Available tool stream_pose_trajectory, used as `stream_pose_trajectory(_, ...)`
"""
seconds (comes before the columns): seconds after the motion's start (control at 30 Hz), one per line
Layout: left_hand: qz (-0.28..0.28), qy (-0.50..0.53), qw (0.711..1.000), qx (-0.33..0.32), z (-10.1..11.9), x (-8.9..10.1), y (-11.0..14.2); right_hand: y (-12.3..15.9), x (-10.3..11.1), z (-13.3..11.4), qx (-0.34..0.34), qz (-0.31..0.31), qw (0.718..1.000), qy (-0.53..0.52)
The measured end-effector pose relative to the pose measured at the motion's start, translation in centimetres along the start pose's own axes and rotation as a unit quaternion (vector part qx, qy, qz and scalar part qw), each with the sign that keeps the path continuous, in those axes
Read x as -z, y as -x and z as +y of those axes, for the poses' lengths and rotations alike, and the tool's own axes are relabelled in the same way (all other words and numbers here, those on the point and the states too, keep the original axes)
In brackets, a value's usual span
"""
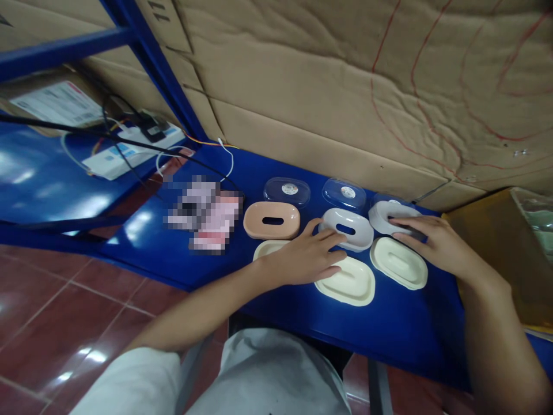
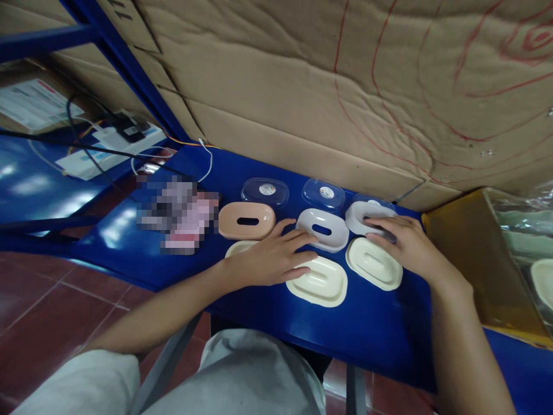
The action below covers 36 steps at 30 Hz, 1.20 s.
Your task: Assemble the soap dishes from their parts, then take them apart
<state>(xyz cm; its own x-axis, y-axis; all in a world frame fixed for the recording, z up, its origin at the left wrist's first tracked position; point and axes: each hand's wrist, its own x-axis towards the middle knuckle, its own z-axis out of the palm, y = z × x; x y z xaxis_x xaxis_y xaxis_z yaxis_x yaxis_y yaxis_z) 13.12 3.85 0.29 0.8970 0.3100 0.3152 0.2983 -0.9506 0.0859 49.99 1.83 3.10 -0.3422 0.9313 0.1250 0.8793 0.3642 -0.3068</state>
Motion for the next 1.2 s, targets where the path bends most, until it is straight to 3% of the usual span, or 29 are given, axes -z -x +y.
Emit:
stream_pose_trajectory(0.23, -0.015, -0.003, 1.0, 0.003, 0.1, 0.3, 0.0, 1.5, 0.0, -2.2, -0.011, -0.019, 1.0, -0.014)
stream_pose_trajectory(0.8, -0.029, 0.014, 0.999, 0.01, 0.1, 0.1, -0.1, 3.1, -0.8, -0.3, -0.011, -0.004, 0.999, -0.038)
stream_pose_trajectory(1.0, -0.022, 0.007, 1.0, 0.004, 0.1, 0.2, 0.2, 4.1, 0.1, -0.5, -0.082, 0.066, 0.994, 0.033)
stream_pose_trajectory(1.2, -0.023, 0.002, 1.0, -0.001, 0.1, 0.5, 0.1, 4.2, 0.4, -1.7, -0.086, 0.047, 0.995, 0.006)
